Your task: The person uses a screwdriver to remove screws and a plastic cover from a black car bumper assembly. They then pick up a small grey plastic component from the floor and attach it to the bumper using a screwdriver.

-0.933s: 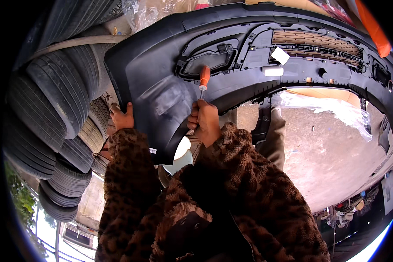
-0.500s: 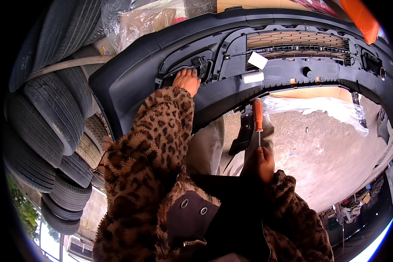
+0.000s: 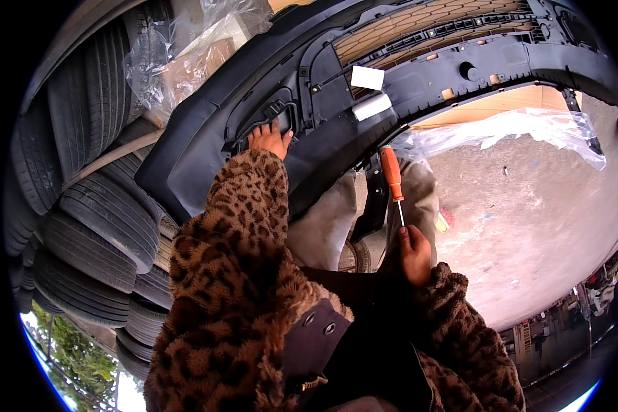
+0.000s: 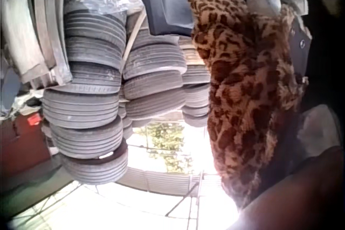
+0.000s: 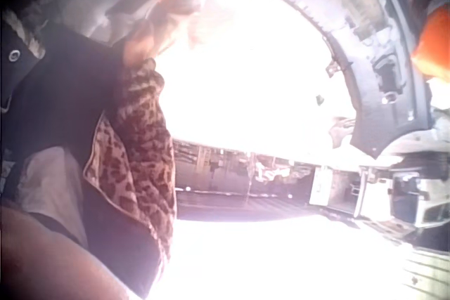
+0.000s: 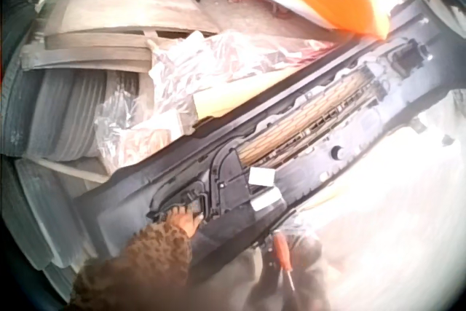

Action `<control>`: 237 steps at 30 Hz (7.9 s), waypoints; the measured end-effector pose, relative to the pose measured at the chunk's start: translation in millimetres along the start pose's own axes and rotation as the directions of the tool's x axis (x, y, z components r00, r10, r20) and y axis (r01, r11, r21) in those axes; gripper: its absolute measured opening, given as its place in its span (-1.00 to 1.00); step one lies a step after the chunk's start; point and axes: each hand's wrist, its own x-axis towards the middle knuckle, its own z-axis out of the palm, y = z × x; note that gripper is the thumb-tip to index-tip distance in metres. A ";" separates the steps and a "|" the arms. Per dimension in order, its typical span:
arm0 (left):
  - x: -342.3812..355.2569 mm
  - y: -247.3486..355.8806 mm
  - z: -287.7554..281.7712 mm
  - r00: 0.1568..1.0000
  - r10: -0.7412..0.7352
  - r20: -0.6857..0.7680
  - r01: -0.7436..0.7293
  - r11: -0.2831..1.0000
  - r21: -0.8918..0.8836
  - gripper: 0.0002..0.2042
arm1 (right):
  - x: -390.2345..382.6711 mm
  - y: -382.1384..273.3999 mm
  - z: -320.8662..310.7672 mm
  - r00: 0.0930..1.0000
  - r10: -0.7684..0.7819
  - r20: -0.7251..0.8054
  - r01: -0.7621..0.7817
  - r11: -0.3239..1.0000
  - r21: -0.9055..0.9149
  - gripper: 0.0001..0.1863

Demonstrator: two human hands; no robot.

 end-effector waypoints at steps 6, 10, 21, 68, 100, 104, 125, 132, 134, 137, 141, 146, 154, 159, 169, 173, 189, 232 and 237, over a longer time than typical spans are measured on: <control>-16.3 6.1 8.5 0.986 0.067 -0.152 -0.056 0.996 0.071 -0.42 | 1.1 -5.5 -0.9 1.000 0.004 -0.013 -0.004 0.999 0.034 -0.63; -23.9 7.1 9.4 0.984 0.070 -0.166 -0.058 0.996 0.073 -0.41 | 0.8 -6.3 -0.1 1.000 -0.008 -0.010 0.008 1.000 0.023 -0.63; -32.0 20.0 -9.2 0.992 0.018 -0.123 -0.016 1.000 0.019 -0.50 | 2.3 -6.3 4.5 0.999 -0.033 -0.010 0.033 0.999 0.041 -0.65; -54.4 -88.1 -32.5 0.999 -0.006 -0.051 -0.013 0.933 -0.360 -0.72 | 2.0 -5.4 22.2 0.997 -0.072 -0.007 0.072 0.997 0.040 -0.65; -364.7 -68.6 -42.4 0.879 -0.214 0.427 0.317 -0.408 -0.856 -0.77 | -68.7 -61.3 69.2 0.942 0.064 0.328 -0.186 0.917 0.354 -0.66; -288.1 -41.6 -72.7 0.990 0.124 -0.065 -0.040 -0.199 -0.979 -0.62 | -158.8 -3.1 -46.3 0.977 -0.061 -0.205 0.125 0.940 0.318 -0.68; -297.1 452.9 -310.0 0.751 0.656 -0.071 -0.204 0.130 -0.970 -0.59 | -159.1 229.0 -354.6 0.881 0.052 -0.471 0.070 0.969 0.237 -0.60; -352.9 591.7 -373.7 0.641 0.764 -0.072 -0.158 0.040 -0.987 -0.68 | -214.4 399.6 -400.8 0.758 0.591 -0.276 -0.335 0.716 0.613 -0.68; -372.0 636.3 -381.8 0.621 0.775 -0.118 -0.148 -0.033 -0.989 -0.71 | -209.9 472.7 -366.7 0.700 0.680 -0.215 -0.182 0.462 0.868 -0.76; -368.5 668.9 -391.2 0.632 0.774 -0.041 -0.116 0.042 -0.992 -0.71 | -221.9 524.7 -366.9 0.850 0.527 0.006 0.129 -0.220 0.967 -0.82; -347.0 686.9 -389.2 0.634 0.770 0.074 -0.110 0.184 -0.977 -0.66 | -224.5 496.5 -399.5 0.786 0.589 0.186 0.173 -0.499 0.850 -0.90; -306.9 750.7 -383.2 0.659 0.735 0.158 -0.059 0.260 -0.964 -0.66 | -191.4 485.3 -475.1 0.740 0.653 0.162 0.115 -0.360 0.926 -0.87; -269.9 998.4 -424.3 0.624 0.759 0.186 -0.035 0.264 -0.964 -0.71 | -157.8 501.6 -650.9 0.823 0.557 -0.114 0.056 0.119 0.991 -0.71; -277.5 1126.7 -478.2 0.560 0.786 0.262 -0.090 0.372 -0.924 -0.67 | -112.2 538.0 -743.4 0.780 0.563 -0.273 0.252 0.118 0.961 -0.69; -213.6 1277.4 -536.7 0.777 0.568 0.271 0.053 0.371 -0.927 -0.58 | 41.6 619.1 -912.7 0.808 0.383 -0.448 -0.153 0.870 0.468 -0.66; -212.9 1323.5 -565.3 0.839 0.492 0.233 0.110 0.267 -0.958 -0.61 | 58.4 615.1 -1070.3 0.745 0.515 -0.423 -0.187 0.771 0.609 -0.67; -23.7 1413.6 -674.3 0.921 0.220 0.322 0.382 -0.339 -0.860 -0.72 | 257.5 410.8 -1456.5 0.813 0.394 -0.429 -0.010 0.746 0.666 -0.63; 232.9 1653.8 -587.6 0.837 0.115 0.535 0.349 -0.866 -0.359 -0.80 | 470.4 101.4 -1552.7 0.849 -0.163 0.502 0.414 0.795 -0.443 -0.71; 295.7 1583.5 -481.8 0.713 -0.072 0.698 0.348 -0.827 -0.441 -0.77 | 583.1 120.1 -1516.2 0.871 -0.101 0.480 0.345 0.821 -0.454 -0.57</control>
